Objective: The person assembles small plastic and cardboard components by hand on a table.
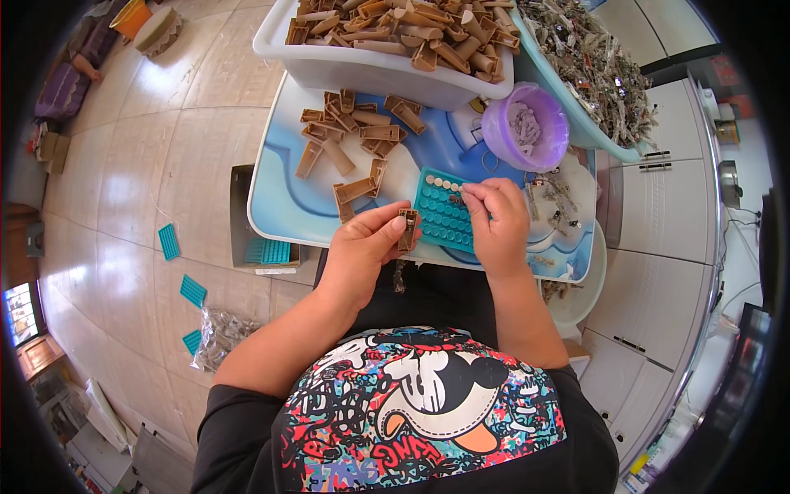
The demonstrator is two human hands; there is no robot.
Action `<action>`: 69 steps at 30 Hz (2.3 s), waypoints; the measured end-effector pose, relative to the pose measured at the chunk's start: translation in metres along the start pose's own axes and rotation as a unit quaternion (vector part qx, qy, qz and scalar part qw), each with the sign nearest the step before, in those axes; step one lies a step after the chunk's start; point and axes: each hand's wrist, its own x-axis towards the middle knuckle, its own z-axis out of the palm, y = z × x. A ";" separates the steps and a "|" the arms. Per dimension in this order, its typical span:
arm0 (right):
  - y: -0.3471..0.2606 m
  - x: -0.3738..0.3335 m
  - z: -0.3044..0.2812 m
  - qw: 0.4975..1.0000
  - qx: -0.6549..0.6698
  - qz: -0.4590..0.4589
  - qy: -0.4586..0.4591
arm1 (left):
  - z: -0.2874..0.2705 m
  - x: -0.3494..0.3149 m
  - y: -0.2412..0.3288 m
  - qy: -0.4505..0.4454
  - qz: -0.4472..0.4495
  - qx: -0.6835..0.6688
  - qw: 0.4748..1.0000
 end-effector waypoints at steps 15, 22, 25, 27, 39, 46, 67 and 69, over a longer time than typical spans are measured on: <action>-0.024 0.001 0.006 0.998 0.009 -0.054 -0.027 | -0.001 0.003 -0.002 -0.004 0.003 0.008 1.000; -0.031 -0.005 0.019 0.993 0.063 -0.089 -0.045 | -0.003 0.003 -0.002 0.003 0.002 0.012 1.000; -0.033 -0.003 0.016 0.990 0.066 -0.118 -0.045 | -0.004 0.005 -0.003 0.019 -0.002 0.040 0.999; -0.029 -0.002 0.012 0.988 0.065 -0.136 -0.046 | -0.006 0.006 -0.005 0.006 0.000 0.009 1.000; 0.008 -0.006 -0.001 0.992 -0.114 -0.038 -0.027 | 0.001 0.004 0.000 0.006 0.001 0.001 1.000; -0.021 -0.001 0.003 0.998 -0.018 -0.054 -0.037 | 0.000 0.003 0.001 -0.001 0.001 0.015 1.000; -0.049 -0.005 0.027 0.976 0.161 -0.076 -0.126 | -0.015 -0.015 -0.005 0.018 0.014 -0.049 0.999; -0.048 0.003 0.024 0.964 0.212 -0.044 -0.153 | -0.020 -0.022 0.000 -0.014 0.026 -0.054 0.998</action>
